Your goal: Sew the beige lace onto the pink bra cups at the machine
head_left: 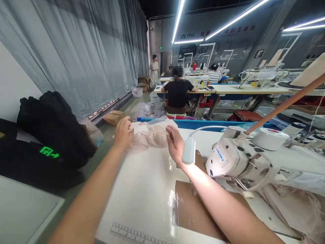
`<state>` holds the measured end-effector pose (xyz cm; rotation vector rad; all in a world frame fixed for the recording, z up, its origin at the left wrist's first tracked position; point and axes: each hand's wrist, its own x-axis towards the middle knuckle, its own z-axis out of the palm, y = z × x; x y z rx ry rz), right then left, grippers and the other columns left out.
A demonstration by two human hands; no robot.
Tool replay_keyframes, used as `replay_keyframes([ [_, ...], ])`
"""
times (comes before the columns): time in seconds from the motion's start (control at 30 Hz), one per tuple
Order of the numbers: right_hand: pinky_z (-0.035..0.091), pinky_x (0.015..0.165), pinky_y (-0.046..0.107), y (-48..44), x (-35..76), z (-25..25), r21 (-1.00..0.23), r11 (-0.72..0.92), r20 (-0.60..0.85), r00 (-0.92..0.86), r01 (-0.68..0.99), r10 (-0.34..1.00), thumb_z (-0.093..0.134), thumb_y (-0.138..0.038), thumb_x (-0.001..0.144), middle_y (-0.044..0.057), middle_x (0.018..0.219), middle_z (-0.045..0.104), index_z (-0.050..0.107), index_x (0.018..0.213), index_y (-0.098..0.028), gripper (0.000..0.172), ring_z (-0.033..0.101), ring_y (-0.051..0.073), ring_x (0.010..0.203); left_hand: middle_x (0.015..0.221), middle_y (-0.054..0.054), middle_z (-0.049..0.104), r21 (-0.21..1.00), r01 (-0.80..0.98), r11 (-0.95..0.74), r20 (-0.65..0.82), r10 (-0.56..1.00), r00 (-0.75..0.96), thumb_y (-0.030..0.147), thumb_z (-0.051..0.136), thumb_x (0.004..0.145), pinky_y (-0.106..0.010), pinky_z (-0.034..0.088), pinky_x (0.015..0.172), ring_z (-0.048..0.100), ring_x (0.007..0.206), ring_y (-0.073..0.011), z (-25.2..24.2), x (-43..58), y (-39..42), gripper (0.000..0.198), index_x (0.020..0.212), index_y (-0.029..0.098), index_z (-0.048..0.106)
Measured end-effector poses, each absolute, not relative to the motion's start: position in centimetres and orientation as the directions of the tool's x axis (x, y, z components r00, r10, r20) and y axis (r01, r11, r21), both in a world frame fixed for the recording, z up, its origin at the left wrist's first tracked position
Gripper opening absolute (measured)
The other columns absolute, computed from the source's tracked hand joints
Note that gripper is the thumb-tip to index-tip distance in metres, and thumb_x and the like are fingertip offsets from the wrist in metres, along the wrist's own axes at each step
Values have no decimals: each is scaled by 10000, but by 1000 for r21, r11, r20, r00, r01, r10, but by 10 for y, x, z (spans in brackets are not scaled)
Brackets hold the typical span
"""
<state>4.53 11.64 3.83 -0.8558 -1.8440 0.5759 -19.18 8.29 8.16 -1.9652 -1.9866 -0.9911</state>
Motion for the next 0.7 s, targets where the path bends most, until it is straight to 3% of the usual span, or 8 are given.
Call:
replay_keyframes([
  [0.07,269,1114,432,131,39,29,-658,640,529,-362,395,768,313,-250,921,145,1431,389,471,1283,-152,408,325,264,1354,1437,-100,372,320,944,-83,501,861,-94,112,467,829,-394,225,1116,267,1363,-251,62,-193,95,93,891,180,475],
  [0.13,326,1070,461,135,41,16,-647,627,458,-437,434,774,354,-191,887,149,1345,489,543,1202,-155,370,414,298,1289,1388,-119,450,322,945,-65,406,911,-76,146,531,797,-420,266,1095,305,1351,-284,36,-190,103,86,876,175,513],
  [0.2,376,1018,473,127,49,4,-636,624,401,-497,453,769,389,-155,860,140,1250,566,576,1147,-166,343,499,299,1198,1345,-123,506,332,942,-55,306,950,-53,230,607,759,-420,328,1058,389,1304,-296,11,-186,105,225,968,175,545],
  [0.33,465,888,371,83,85,5,-611,659,328,-617,439,715,395,-139,849,97,1077,644,600,1052,-198,295,592,229,999,1476,-135,360,349,936,-48,199,980,-24,418,630,752,-427,263,1113,300,1374,-302,-12,-184,104,602,1275,174,457],
  [0.47,493,732,325,28,144,20,-557,645,176,-685,523,707,368,-73,778,50,944,660,596,1031,-245,381,618,207,834,1497,-171,307,356,932,-70,173,985,8,463,599,772,-436,213,1142,255,1397,-316,-5,-185,103,697,1349,119,412],
  [0.57,487,652,326,-8,208,19,-468,529,75,-565,708,822,400,-91,738,36,872,665,618,946,-285,358,626,210,748,1496,-193,296,365,928,-79,182,983,12,454,550,811,-445,212,1144,253,1399,-316,4,-181,94,670,1357,96,403],
  [0.63,493,649,372,-26,257,9,-407,410,135,-390,817,911,448,-182,769,67,961,687,617,979,-310,298,646,239,731,1488,-184,317,376,922,-88,185,983,19,441,517,837,-449,249,1129,270,1393,-313,8,-175,82,623,1355,112,410],
  [0.7,483,739,435,-41,305,-3,-349,270,274,-178,897,945,471,-309,811,127,1021,683,615,961,-315,208,646,305,881,1454,-167,385,393,913,-107,163,986,45,444,510,844,-442,312,1098,332,1362,-313,11,-167,66,580,1328,132,450],
])
